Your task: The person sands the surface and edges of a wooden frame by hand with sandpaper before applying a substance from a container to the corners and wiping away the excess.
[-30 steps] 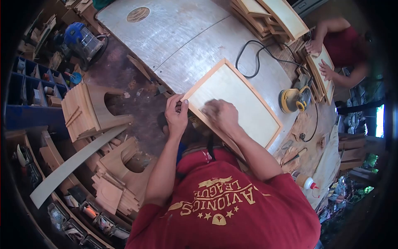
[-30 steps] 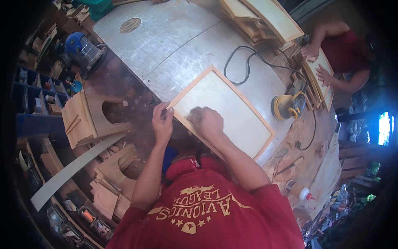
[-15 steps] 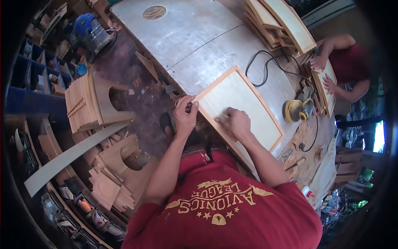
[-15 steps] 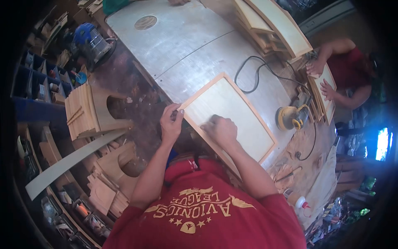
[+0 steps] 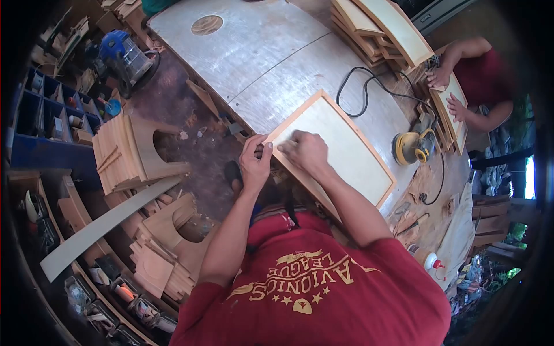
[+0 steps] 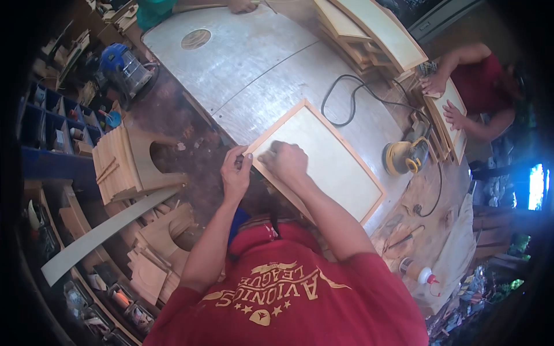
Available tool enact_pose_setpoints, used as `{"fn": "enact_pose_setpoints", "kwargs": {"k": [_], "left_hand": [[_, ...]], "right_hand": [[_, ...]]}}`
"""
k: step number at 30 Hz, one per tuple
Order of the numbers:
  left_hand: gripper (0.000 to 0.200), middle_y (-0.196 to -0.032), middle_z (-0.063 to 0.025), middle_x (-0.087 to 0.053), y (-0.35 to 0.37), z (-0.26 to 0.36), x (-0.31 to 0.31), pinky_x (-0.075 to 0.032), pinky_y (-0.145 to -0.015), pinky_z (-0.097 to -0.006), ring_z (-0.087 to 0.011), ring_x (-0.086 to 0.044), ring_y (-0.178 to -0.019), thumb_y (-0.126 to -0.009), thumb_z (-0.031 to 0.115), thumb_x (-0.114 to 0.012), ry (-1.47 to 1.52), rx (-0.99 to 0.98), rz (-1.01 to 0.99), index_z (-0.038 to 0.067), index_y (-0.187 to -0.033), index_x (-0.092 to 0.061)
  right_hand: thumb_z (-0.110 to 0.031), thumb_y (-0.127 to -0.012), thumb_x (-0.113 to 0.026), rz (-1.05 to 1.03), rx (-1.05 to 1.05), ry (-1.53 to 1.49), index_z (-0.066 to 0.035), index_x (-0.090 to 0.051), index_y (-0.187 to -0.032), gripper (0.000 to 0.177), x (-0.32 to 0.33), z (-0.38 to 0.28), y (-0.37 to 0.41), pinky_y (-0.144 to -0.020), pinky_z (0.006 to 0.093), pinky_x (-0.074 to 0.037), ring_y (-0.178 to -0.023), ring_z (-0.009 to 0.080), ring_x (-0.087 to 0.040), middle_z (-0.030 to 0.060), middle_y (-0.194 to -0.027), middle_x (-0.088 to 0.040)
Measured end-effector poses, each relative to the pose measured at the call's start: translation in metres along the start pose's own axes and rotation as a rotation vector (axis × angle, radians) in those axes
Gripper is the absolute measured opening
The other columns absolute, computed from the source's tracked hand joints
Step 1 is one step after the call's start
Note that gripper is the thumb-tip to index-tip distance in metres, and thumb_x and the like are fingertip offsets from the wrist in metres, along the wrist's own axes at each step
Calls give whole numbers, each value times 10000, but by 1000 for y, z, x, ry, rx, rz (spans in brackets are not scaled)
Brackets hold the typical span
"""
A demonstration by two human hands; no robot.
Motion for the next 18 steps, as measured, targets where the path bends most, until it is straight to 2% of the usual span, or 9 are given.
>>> {"fn": "enact_pose_setpoints", "kwargs": {"k": [3, 4, 7, 10, 14, 18], "left_hand": [[244, -1213, -125, -679, -7, -4, -1, -575, -742, -294, -155, -685, -847, -1004, 99, -701, 31, -8, 15, -32, -1210, -699], [245, -1215, -123, -679, -2, -6, -2, -574, -742, -291, -153, -684, -846, -1004, 102, -702, 62, 8, 21, -30, -1210, -699], [247, -1224, -118, -676, -3, -2, 0, -573, -738, -285, -145, -685, -847, -1006, 102, -702, -18, -6, -9, -30, -1215, -699], [247, -1231, -118, -673, -3, -3, -1, -572, -740, -279, -140, -685, -853, -1008, 98, -699, 28, 34, -6, -32, -1217, -700], [244, -1231, -118, -671, -1, -5, -2, -572, -740, -280, -141, -685, -851, -1010, 98, -697, 36, 8, 18, -32, -1217, -702], [247, -1228, -117, -672, -4, -3, -3, -572, -744, -280, -143, -684, -856, -1010, 100, -697, 29, 12, 14, -34, -1217, -701]], "right_hand": [[-540, -815, -841, 24, 22, 53, -84, -794, -949, 477, 0, -7, -13, -734, 493, -581, -811, 381, -754, 174, -795, -757], [-531, -818, -840, -12, 3, 34, -84, -795, -966, 473, 2, -6, -12, -757, 488, -584, -830, 382, -755, 171, -804, -761], [-522, -833, -831, -35, -14, 25, -90, -798, -963, 452, 6, -9, -11, -758, 474, -589, -827, 377, -756, 170, -800, -762], [-459, -828, -821, 39, 40, 22, -82, -798, -948, 397, 8, -4, -12, -777, 507, -592, -843, 387, -757, 207, -836, -760], [-459, -821, -825, -57, -185, -127, -103, -798, -1006, 402, 41, 16, -29, -833, 502, -592, -943, 387, -753, 220, -940, -772], [-442, -800, -835, 30, 73, 42, -105, -810, -1011, 398, 2, -4, -20, -822, 490, -599, -902, 378, -761, 188, -939, -782]]}}
Point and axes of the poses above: each hand's wrist, its own y-axis away from the middle knuckle, its own x-axis out of the back of the hand, z = x × y, the point moved 5 cm from there along -y, towards the middle knuckle
